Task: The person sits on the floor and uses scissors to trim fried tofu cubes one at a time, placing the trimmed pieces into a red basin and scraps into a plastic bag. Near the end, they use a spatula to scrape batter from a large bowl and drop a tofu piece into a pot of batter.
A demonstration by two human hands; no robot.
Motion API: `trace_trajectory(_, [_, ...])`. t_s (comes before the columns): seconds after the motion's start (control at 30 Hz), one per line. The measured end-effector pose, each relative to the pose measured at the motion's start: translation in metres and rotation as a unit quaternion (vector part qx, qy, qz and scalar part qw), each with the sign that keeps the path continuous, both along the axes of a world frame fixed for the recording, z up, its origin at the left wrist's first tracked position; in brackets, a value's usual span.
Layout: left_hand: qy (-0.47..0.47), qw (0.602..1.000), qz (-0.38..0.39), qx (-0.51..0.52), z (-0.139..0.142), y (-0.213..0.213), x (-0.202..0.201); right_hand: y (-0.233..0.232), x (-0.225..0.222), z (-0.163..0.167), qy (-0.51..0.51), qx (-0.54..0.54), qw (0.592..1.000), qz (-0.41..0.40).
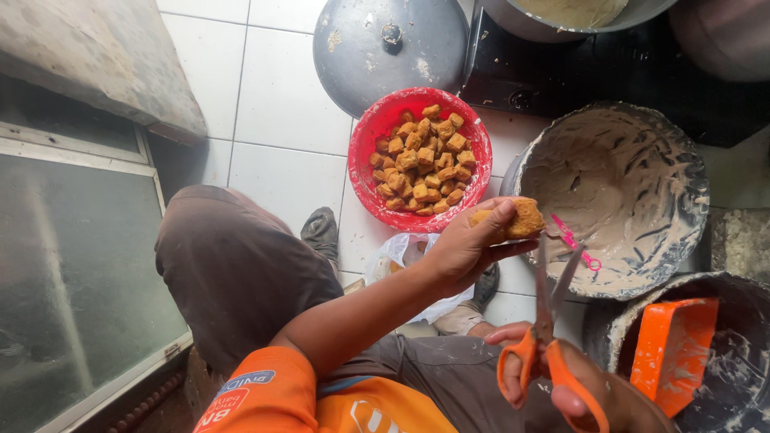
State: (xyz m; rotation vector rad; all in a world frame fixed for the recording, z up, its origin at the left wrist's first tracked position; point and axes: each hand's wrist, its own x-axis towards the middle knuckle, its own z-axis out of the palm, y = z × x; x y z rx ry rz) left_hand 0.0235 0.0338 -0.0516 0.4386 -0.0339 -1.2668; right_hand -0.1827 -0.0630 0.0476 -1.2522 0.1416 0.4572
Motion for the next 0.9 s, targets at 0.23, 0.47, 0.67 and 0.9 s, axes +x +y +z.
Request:
trace_trajectory(0.23, [-0.074, 0.996, 0.008, -0.044, 0.022, 0.011, -0.002, -0.002, 0.009, -0.005, 0.081, 0.013, 0.992, 0.093])
trace_trajectory(0.47, [-0.295, 0.954, -0.001, -0.047, -0.013, 0.005, -0.031, -0.011, -0.023, -0.03, 0.099, 0.022, 0.989, -0.109])
trace_trajectory(0.67, [-0.003, 0.987, 0.069, 0.142, -0.107, -0.028, -0.002, -0.024, -0.034, -0.055, 0.141, 0.056, 0.95, -0.272])
trace_trajectory(0.9, [0.13, 0.976, 0.109, 0.134, -0.161, -0.02, 0.011, -0.014, -0.029, -0.049, 0.221, -0.041, 0.958, -0.181])
